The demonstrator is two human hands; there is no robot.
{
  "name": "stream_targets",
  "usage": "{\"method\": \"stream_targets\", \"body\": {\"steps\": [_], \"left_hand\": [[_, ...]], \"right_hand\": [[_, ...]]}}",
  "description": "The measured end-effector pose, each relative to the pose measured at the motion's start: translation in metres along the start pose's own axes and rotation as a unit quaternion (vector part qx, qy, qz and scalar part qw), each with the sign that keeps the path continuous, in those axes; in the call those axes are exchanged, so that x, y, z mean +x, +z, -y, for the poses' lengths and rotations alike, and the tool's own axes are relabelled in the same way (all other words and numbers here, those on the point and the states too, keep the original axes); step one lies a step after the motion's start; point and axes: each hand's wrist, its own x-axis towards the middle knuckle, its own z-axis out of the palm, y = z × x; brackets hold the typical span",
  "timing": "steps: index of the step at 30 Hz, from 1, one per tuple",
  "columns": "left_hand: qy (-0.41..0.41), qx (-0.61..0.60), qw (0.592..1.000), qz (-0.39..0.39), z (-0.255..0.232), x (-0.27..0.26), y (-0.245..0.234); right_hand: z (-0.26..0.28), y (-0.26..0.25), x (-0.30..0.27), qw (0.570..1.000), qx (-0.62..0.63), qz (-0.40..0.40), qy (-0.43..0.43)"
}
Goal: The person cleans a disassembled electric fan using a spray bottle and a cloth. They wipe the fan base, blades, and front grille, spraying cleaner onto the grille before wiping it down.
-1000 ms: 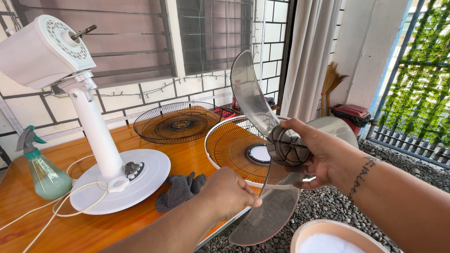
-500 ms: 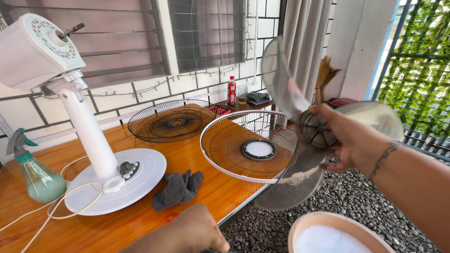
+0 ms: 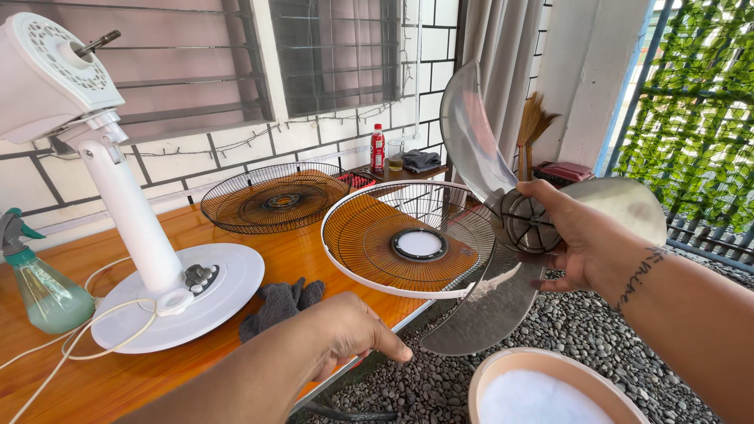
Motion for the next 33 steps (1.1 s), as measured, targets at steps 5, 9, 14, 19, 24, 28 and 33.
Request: {"method": "stream_targets", "body": {"steps": [5,9,14,19,24,28,33], "left_hand": [[-0.02,0.034,0.999,0.03,-0.008,-0.012,0.01],[-0.018,0.151,0.988,0.004,-0.016,-0.018,0.006],[0.011,0.142,0.99,0.021,-0.021,-0.022,0.015],[-0.022,0.01,0.999,-0.022,-0.02,-0.014,0.039],[0.107,0.062,0.988,-0.088,-0.028,-0.022,0.042],[0.342,0.115,0.892,-0.272,-0.052,-0.039,0.034],[0.327,0.329,0.84,-0.28,-0.091,-0.04,0.015]], "right_hand": [[-0.006,-0.007,0.007,1.0,0.004,0.006,0.003],[-0.009,-0.011,0.01,1.0,0.022,0.014,0.0],[-0.009,-0.008,-0.006,0.984,0.163,0.017,0.068],[-0.014,-0.001,-0.031,0.97,0.185,-0.004,0.158],[-0.022,0.004,-0.034,0.955,0.218,0.012,0.201],[-0.032,0.006,-0.029,0.957,0.193,0.085,0.199],[-0.051,0.023,-0.026,0.961,0.132,0.158,0.182]]}}
